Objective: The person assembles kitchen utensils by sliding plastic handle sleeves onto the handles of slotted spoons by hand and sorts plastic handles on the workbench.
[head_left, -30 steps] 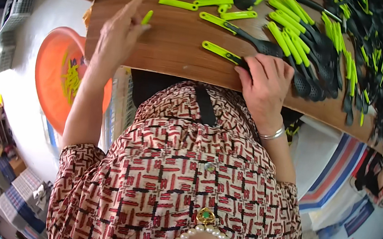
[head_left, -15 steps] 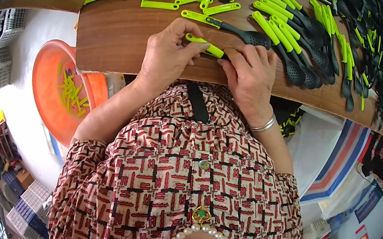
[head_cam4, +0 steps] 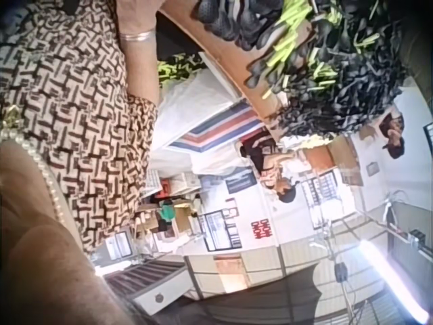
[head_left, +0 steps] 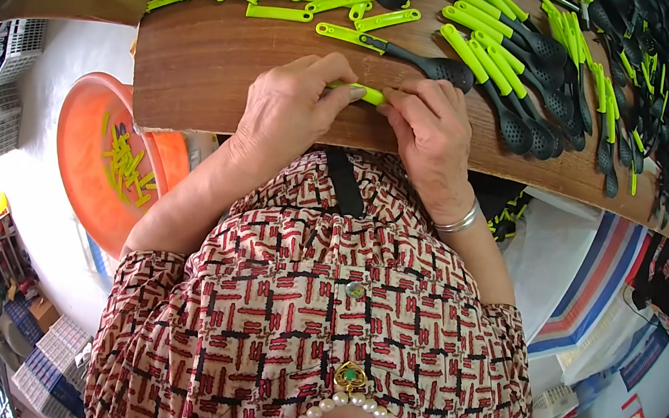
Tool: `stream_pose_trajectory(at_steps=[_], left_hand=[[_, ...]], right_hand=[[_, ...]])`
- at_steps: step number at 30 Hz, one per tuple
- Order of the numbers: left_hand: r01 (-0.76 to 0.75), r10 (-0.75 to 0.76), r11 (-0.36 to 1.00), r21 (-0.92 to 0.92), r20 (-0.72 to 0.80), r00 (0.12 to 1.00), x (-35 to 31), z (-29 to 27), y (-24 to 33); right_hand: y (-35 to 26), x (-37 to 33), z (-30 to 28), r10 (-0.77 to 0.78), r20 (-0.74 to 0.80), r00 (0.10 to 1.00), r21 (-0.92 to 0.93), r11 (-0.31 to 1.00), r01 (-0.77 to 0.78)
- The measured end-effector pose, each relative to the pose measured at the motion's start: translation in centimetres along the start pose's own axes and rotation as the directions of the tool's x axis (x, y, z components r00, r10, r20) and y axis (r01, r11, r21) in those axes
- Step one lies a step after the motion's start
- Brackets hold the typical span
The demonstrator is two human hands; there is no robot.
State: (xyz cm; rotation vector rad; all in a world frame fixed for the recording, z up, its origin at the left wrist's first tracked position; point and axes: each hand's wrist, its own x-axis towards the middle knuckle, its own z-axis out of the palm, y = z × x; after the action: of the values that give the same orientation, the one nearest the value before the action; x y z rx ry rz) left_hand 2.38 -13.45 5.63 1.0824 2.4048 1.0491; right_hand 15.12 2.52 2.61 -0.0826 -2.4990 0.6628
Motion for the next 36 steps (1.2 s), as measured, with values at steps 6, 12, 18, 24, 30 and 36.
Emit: stream_pose_trajectory(at_steps=[6,12,18,24,30,36], left_hand=[[-0.360,0.386,0.894,0.266,-0.051,0.921,0.5,-0.5,0.1],[-0.454,0.467,0.873,0.176,-0.033,0.884,0.6,0.7,-1.4],[-0.574,0.577,0.794,0.200,0.047,0.815,1.6,-0.3,-1.8],[-0.609,0.602,0.767,0.202,0.100,0.792,2.1,-0.4,-2.0],[-0.592,0.593,0.775,0.220,0.070,0.802,2.0,-0.3,-1.8],[-0.586,0.572,0.792,0.171,0.125,0.810,2.3,-0.4,-2.3]], right_hand=[[0.0,0.2,0.1,0.138,-0.051,0.989,0.149,0.980,-0.129],[0.0,0.6,-0.3,0.261,0.059,0.964,0.219,0.939,-0.267],[0.1,1.0,-0.5,0.313,0.070,0.947,0.236,0.918,-0.320],[0.6,0.4,-0.5,0.240,0.066,0.969,0.233,0.940,-0.249],[-0.1,0.3,-0.3,0.063,0.000,0.998,0.022,0.998,-0.063],[-0.3,0.8,-0.7,0.080,0.071,0.994,0.079,0.993,-0.085]])
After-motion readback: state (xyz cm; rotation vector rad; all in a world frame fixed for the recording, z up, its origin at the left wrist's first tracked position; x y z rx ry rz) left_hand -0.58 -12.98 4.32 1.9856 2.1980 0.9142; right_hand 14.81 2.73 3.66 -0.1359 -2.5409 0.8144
